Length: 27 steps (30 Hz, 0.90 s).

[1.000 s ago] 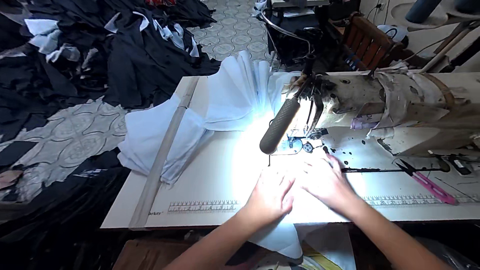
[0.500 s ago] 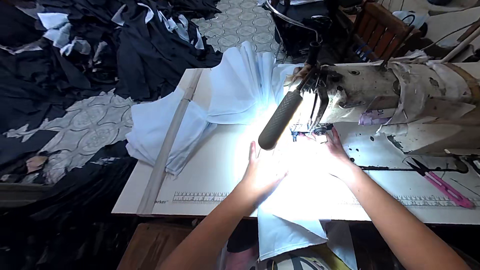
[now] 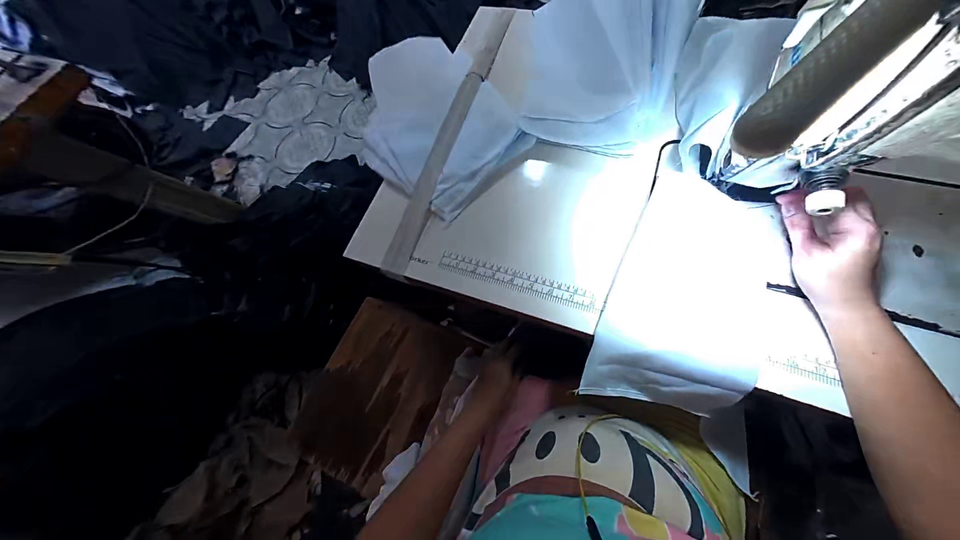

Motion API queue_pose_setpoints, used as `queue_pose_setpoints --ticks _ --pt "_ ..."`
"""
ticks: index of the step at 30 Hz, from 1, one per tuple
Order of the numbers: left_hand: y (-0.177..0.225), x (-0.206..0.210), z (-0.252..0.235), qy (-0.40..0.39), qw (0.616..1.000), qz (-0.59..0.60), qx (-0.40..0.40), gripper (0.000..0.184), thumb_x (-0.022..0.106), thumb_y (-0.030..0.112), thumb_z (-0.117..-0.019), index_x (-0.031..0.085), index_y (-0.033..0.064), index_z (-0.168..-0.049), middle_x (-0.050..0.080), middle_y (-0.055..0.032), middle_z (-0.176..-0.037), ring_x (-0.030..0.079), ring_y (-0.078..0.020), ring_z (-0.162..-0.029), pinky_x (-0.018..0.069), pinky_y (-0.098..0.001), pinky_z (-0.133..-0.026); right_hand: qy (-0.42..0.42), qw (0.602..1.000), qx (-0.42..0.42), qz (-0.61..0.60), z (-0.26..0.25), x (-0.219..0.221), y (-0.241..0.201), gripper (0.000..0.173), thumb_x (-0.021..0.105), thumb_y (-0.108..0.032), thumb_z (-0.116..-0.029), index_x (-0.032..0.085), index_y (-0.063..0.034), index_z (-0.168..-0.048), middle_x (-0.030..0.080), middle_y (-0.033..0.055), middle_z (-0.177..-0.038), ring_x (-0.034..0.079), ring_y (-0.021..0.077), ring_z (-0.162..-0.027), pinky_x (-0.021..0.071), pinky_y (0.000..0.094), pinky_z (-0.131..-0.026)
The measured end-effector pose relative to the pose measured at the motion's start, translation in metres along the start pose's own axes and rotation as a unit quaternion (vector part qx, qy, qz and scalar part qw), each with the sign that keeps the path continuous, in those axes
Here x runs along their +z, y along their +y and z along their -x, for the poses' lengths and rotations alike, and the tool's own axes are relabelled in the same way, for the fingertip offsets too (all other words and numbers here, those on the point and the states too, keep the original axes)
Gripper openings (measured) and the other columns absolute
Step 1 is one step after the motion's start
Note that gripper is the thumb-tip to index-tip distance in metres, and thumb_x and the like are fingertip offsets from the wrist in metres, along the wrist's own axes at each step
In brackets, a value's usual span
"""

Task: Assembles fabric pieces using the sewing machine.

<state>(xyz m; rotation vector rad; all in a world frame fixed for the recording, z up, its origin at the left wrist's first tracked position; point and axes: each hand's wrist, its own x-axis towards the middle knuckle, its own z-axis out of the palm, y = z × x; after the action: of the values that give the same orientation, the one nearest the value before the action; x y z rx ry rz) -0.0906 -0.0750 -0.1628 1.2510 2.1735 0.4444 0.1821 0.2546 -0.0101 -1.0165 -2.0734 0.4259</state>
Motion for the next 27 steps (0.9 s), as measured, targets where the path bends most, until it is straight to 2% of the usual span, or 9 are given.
queue_pose_setpoints --ticks 4,8,10,12,16,19,21,24,27 --pt "0.007 -0.032 -0.006 -0.016 0.996 0.083 0.039 0.027 0.057 0.014 -0.1021 0.071 -0.0053 -0.115 0.067 -0.0241 -0.124 0.064 -0.0352 -0.119 0.0486 -0.049 -0.105 -0.037 0.999 -0.03 0.0 0.006 0.0 -0.005 0.035 0.058 -0.02 -0.1022 0.068 0.0129 -0.108 0.066 0.0323 -0.114 0.063 0.045 -0.111 0.0447 0.0604 -0.101" --pt "0.053 -0.109 0.035 -0.063 0.888 0.284 0.357 0.02 0.066 0.021 -0.0972 0.07 0.0027 -0.089 0.069 -0.0017 -0.086 0.064 0.0015 -0.088 0.0516 -0.0152 -0.083 -0.292 0.932 -0.08 -0.198 0.062 -0.01 -0.105 0.054 0.07 -0.036 -0.0885 0.066 0.0038 -0.125 0.072 0.0072 -0.098 0.061 0.0018 -0.078 0.0506 0.0183 -0.069" --pt "0.099 -0.137 0.058 -0.068 0.803 0.307 0.506 0.021 0.06 0.027 -0.1028 0.064 0.0099 -0.091 0.063 0.0003 -0.084 0.06 -0.002 -0.089 0.048 -0.0148 -0.085 -0.471 0.838 -0.092 -0.261 0.101 0.006 -0.162 0.069 0.08 -0.033 -0.0847 0.057 0.0002 -0.14 0.07 0.016 -0.121 0.07 0.0189 -0.091 0.0592 0.0382 -0.077" --pt "0.131 -0.147 0.061 -0.009 0.751 0.352 0.559 0.019 0.057 0.028 -0.105 0.063 0.0133 -0.094 0.061 0.002 -0.093 0.059 -0.0051 -0.098 0.0466 -0.0199 -0.093 -0.537 0.796 -0.093 -0.265 0.125 0.022 -0.198 0.042 0.078 -0.013 -0.0857 0.065 0.0072 -0.119 0.071 0.026 -0.108 0.071 0.0399 -0.095 0.0561 0.0596 -0.081" --pt "0.132 -0.126 0.046 -0.12 0.765 0.432 0.463 0.041 0.045 0.049 -0.1055 0.057 0.0307 -0.14 0.06 0.0246 -0.136 0.051 0.0134 -0.125 0.0425 -0.0122 -0.105 -0.404 0.822 -0.142 -0.375 0.11 -0.023 -0.198 0.021 0.067 -0.014 -0.0975 0.069 0.0041 -0.108 0.073 0.0119 -0.1 0.069 0.0086 -0.099 0.0558 0.0247 -0.091" --pt "0.116 -0.108 0.052 -0.267 0.824 0.315 0.389 0.023 0.063 0.02 -0.0992 0.07 -0.0008 -0.106 0.073 -0.001 -0.09 0.066 0.0043 -0.085 0.0526 -0.0159 -0.081 -0.304 0.898 -0.141 -0.285 0.085 -0.092 -0.165 0.025 0.063 -0.026 -0.1016 0.068 -0.0025 -0.096 0.071 -0.0005 -0.083 0.064 -0.0072 -0.083 0.0528 0.0109 -0.075" --pt "0.09 -0.103 0.045 -0.216 0.866 0.257 0.372 0.021 0.059 0.011 -0.0986 0.072 -0.0049 -0.1 0.075 -0.0057 -0.092 0.068 0.0008 -0.088 0.0548 -0.0215 -0.084 -0.333 0.914 -0.093 -0.211 0.084 -0.125 -0.147 0.018 0.067 -0.02 -0.0948 0.069 -0.0025 -0.091 0.068 0.0014 -0.076 0.062 -0.0022 -0.073 0.0496 0.0151 -0.066" --pt "0.078 -0.135 0.028 -0.163 0.871 0.254 0.387 0.042 0.04 0.042 -0.1096 0.069 0.0194 -0.129 0.066 0.0078 -0.136 0.055 -0.0021 -0.131 0.0439 -0.0299 -0.114 -0.316 0.907 -0.124 -0.248 0.095 -0.125 -0.125 0.016 0.064 -0.006 -0.0905 0.073 0.0009 -0.101 0.071 0.0095 -0.091 0.067 0.0078 -0.087 0.0532 0.0205 -0.079" --pt "0.117 -0.15 0.024 -0.16 0.866 0.184 0.436 0.065 0.048 0.053 -0.1032 0.044 0.0128 -0.154 0.051 -0.0015 -0.153 0.044 -0.0064 -0.142 0.0365 -0.0337 -0.12 -0.243 0.932 -0.125 -0.237 0.085 -0.108 -0.137 0.015 0.057 -0.008 -0.0941 0.068 0.0015 -0.09 0.064 0.0094 -0.094 0.06 0.006 -0.09 0.0474 0.0153 -0.08"
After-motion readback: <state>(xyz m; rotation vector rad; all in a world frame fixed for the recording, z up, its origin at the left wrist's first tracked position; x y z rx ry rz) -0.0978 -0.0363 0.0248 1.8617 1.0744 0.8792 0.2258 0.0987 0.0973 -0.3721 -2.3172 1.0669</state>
